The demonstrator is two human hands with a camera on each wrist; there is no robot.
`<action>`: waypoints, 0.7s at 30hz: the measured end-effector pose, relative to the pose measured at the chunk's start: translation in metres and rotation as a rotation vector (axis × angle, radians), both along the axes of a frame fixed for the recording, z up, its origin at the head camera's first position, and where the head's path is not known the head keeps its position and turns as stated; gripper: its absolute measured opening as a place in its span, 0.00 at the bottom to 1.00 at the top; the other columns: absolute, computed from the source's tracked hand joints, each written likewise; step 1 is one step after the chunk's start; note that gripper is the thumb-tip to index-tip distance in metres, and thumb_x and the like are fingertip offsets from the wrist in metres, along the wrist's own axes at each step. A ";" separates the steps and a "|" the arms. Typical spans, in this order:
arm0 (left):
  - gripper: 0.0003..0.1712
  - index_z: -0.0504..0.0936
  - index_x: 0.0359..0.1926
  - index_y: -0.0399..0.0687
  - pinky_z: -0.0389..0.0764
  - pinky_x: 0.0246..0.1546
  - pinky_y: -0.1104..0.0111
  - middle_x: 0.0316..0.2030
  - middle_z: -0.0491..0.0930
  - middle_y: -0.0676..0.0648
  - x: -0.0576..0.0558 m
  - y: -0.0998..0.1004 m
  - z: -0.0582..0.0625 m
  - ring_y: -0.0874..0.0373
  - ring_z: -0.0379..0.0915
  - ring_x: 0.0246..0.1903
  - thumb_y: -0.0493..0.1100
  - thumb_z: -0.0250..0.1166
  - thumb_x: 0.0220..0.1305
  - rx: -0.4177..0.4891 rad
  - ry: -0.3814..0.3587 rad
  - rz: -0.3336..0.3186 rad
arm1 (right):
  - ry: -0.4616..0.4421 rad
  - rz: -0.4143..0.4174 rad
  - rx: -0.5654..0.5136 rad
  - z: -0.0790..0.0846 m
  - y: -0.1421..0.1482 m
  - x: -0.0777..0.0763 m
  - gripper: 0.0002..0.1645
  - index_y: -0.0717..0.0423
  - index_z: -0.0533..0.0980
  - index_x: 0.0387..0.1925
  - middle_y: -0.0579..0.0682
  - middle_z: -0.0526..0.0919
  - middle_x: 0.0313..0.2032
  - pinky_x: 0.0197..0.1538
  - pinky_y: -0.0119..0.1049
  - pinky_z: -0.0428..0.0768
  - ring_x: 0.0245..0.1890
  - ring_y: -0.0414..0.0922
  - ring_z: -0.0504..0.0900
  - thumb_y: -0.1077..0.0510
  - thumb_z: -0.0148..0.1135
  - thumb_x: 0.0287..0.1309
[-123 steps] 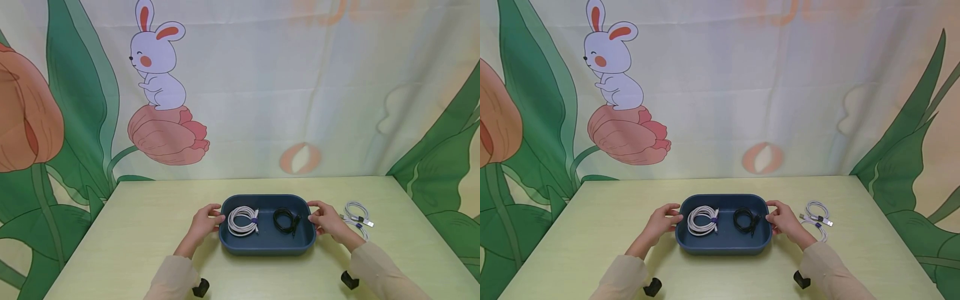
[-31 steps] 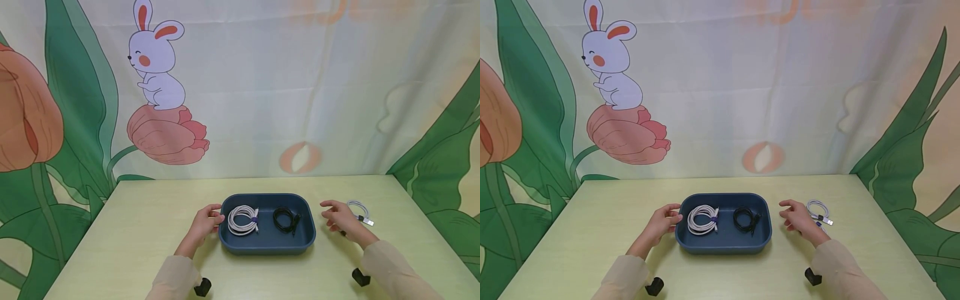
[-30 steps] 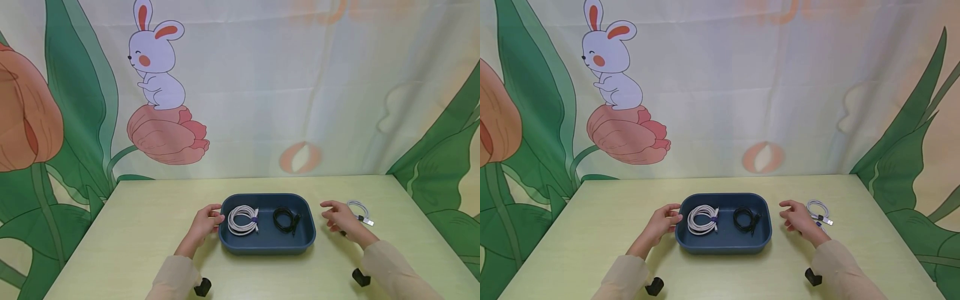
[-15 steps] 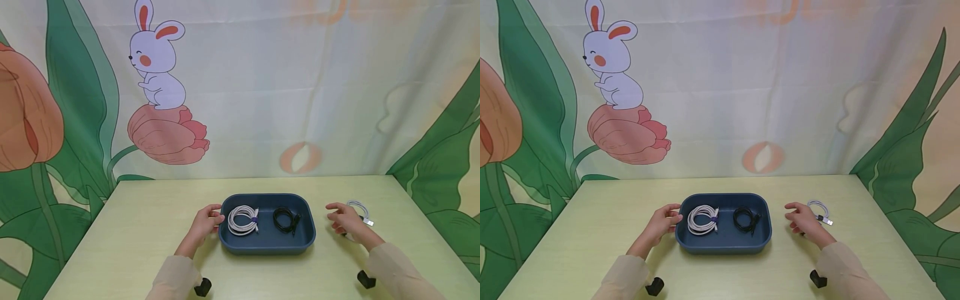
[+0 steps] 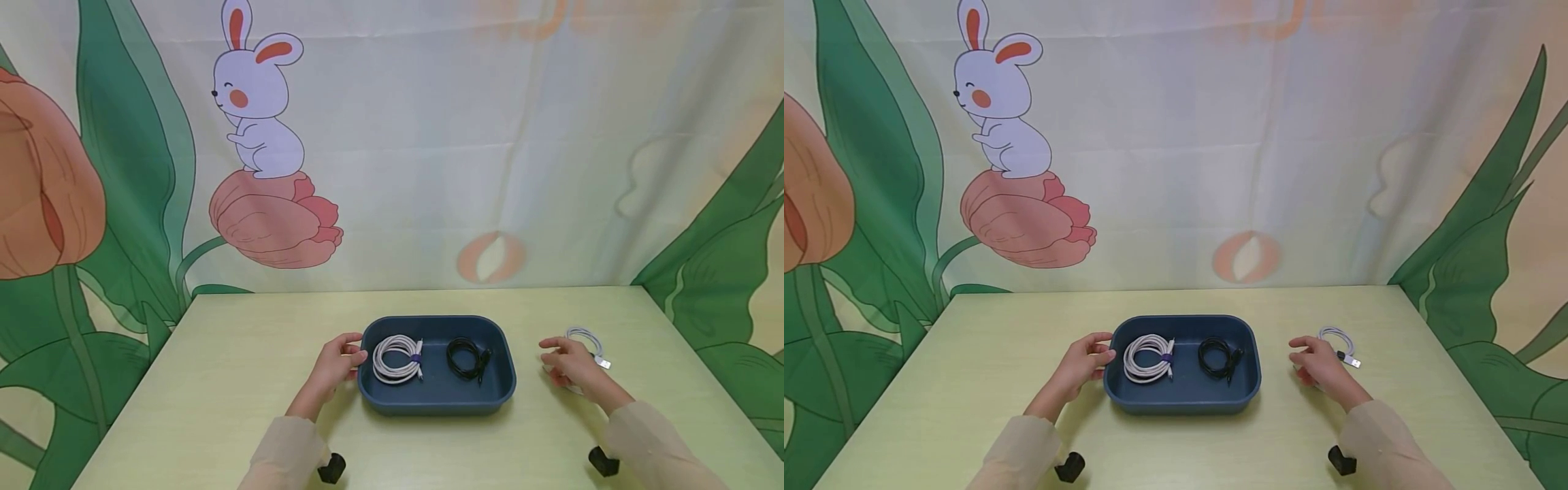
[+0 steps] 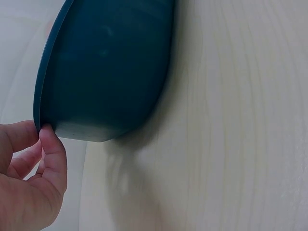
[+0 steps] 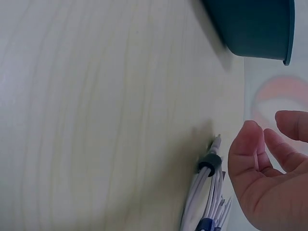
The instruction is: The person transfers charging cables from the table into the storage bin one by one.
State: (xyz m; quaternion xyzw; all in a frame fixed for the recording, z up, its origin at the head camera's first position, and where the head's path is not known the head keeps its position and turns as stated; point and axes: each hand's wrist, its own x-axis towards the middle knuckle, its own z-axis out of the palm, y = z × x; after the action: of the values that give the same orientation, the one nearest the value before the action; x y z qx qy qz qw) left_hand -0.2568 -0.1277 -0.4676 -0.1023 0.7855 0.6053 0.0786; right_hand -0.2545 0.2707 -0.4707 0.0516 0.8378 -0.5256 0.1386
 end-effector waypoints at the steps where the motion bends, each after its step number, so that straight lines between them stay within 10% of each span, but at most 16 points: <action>1: 0.23 0.69 0.54 0.42 0.75 0.23 0.73 0.35 0.70 0.44 0.000 0.000 0.000 0.56 0.70 0.30 0.33 0.58 0.56 0.000 0.001 0.000 | 0.001 -0.001 0.000 -0.001 0.001 0.000 0.24 0.67 0.60 0.56 0.54 0.70 0.32 0.25 0.33 0.73 0.21 0.43 0.71 0.61 0.47 0.59; 21: 0.22 0.70 0.53 0.38 0.74 0.21 0.73 0.33 0.70 0.45 0.003 0.000 0.001 0.56 0.71 0.28 0.31 0.58 0.55 0.033 0.030 -0.008 | -0.001 -0.030 0.029 -0.001 0.018 0.003 0.22 0.68 0.63 0.53 0.52 0.73 0.32 0.26 0.35 0.76 0.22 0.42 0.71 0.60 0.47 0.59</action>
State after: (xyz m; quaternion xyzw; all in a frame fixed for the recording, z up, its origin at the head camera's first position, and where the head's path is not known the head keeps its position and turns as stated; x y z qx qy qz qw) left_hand -0.2541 -0.1273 -0.4664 -0.0889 0.7767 0.6195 0.0711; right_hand -0.2510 0.2891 -0.4720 0.0666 0.8443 -0.5154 0.1306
